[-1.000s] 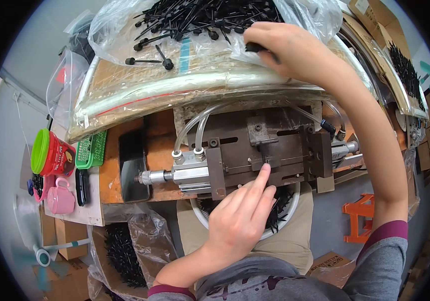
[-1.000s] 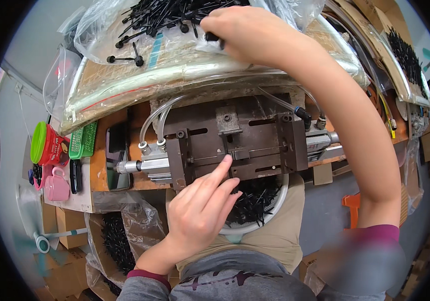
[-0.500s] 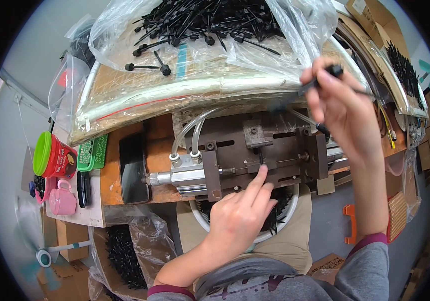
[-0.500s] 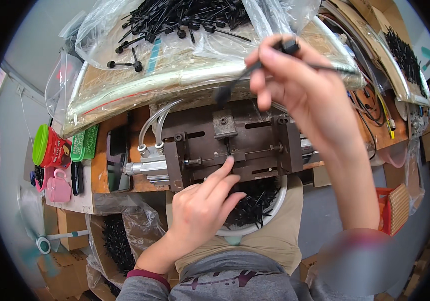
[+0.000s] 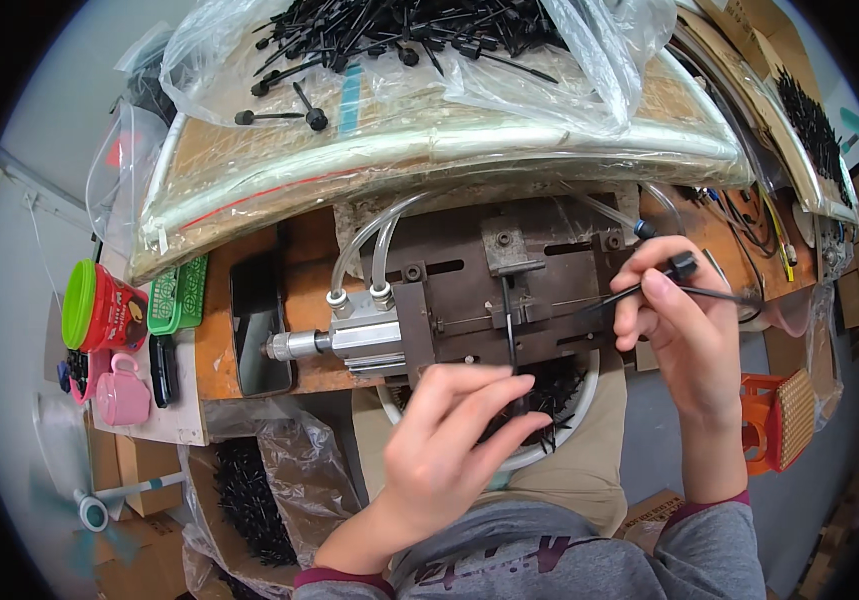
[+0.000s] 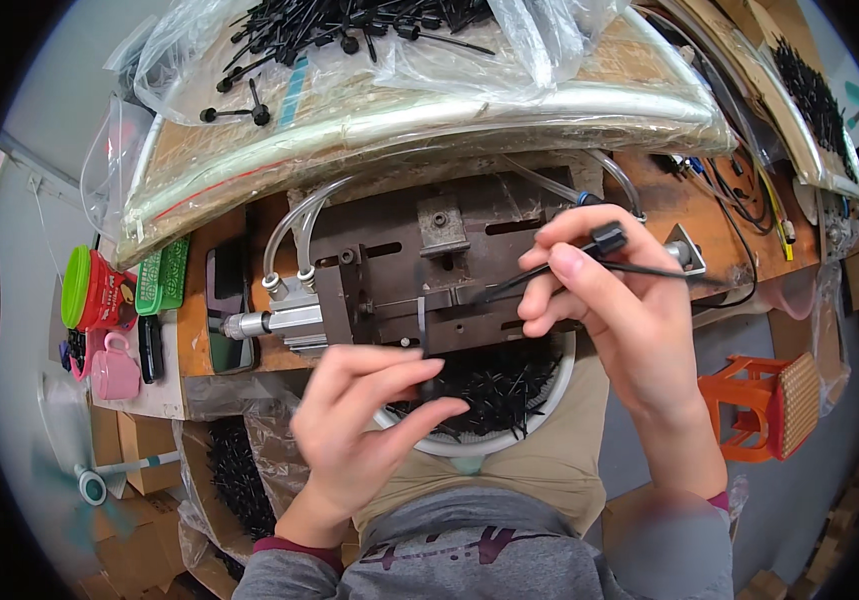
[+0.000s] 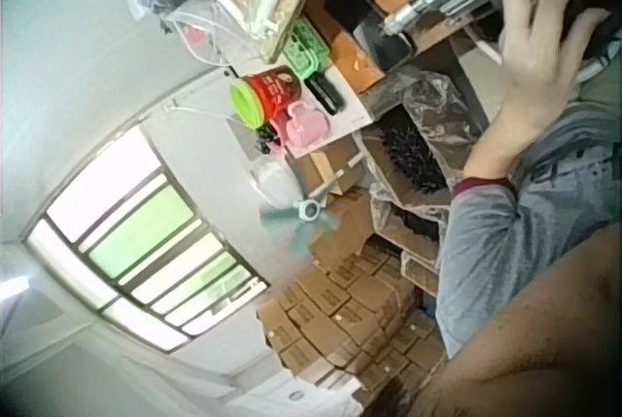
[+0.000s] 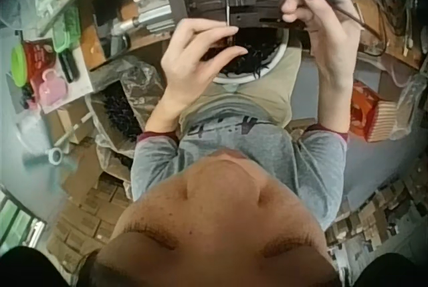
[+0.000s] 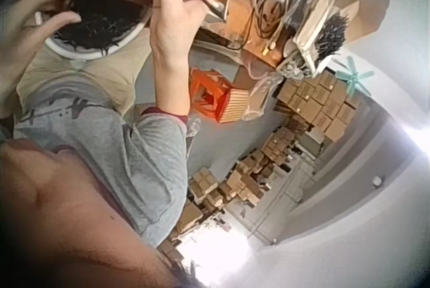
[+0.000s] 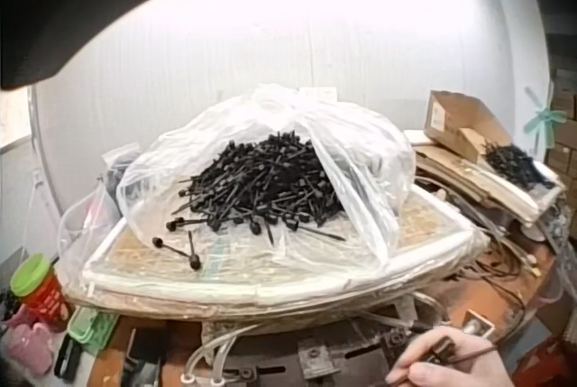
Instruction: Assembling small black plastic fasteners by hand and using a pneumatic press.
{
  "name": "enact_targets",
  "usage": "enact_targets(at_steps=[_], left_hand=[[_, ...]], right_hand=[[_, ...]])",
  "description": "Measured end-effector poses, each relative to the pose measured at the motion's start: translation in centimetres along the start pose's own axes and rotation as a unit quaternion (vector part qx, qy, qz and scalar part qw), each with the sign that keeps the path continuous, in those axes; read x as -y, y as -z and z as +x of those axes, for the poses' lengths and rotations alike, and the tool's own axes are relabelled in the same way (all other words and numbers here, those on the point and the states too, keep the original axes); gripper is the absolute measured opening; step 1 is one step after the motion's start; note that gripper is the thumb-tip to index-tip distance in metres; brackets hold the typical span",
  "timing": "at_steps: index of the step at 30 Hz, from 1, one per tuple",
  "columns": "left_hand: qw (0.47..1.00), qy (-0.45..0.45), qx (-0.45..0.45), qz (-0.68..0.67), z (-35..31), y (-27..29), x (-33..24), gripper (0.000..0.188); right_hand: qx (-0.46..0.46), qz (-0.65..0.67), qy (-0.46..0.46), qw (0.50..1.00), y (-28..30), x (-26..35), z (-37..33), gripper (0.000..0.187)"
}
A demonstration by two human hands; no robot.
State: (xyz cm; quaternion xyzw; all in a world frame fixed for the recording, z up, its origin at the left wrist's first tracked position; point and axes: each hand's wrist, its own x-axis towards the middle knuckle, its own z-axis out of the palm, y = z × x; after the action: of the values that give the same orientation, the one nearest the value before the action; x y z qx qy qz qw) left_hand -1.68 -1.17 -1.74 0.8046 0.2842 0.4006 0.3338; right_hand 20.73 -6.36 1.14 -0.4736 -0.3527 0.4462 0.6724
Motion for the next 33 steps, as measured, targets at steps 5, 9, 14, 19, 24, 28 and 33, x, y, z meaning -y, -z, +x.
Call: enact_targets(at_steps=[5,9,14,19,24,28,33], left_hand=[[0.978,-0.105,0.053,0.174,-0.6,-2.8,2.1,0.028],[0.961,-0.105,0.066,0.246,0.4,-3.0,1.5,0.028],[0.962,-0.1,0.068,0.245,0.5,-3.1,1.7,0.029],[0.997,-0.076,0.027,0.012,0.7,-2.6,0.9,0.037],[0.996,-0.085,0.011,-0.039,0.4,-1.8,-0.2,0.037],[0.996,-0.069,0.009,0.063,-0.4,-1.6,0.5,0.039],[0.963,-0.109,0.088,0.231,-0.7,-2.8,1.8,0.03]], right_hand=[[-0.042,-0.272,0.215,0.937,-1.3,-0.7,-1.3,0.015],[-0.003,-0.518,0.387,0.763,-0.6,-1.2,-1.6,0.025],[0.003,-0.54,0.419,0.73,0.1,-2.8,-2.3,0.033],[0.074,-0.586,0.439,0.677,0.3,-3.3,-2.8,0.034],[0.089,-0.566,0.472,0.67,-0.7,-4.3,-2.4,0.036],[0.024,-0.551,0.381,0.743,0.0,-4.3,-3.0,0.043],[-0.004,-0.259,0.083,0.962,0.1,-2.1,-4.4,0.022]])
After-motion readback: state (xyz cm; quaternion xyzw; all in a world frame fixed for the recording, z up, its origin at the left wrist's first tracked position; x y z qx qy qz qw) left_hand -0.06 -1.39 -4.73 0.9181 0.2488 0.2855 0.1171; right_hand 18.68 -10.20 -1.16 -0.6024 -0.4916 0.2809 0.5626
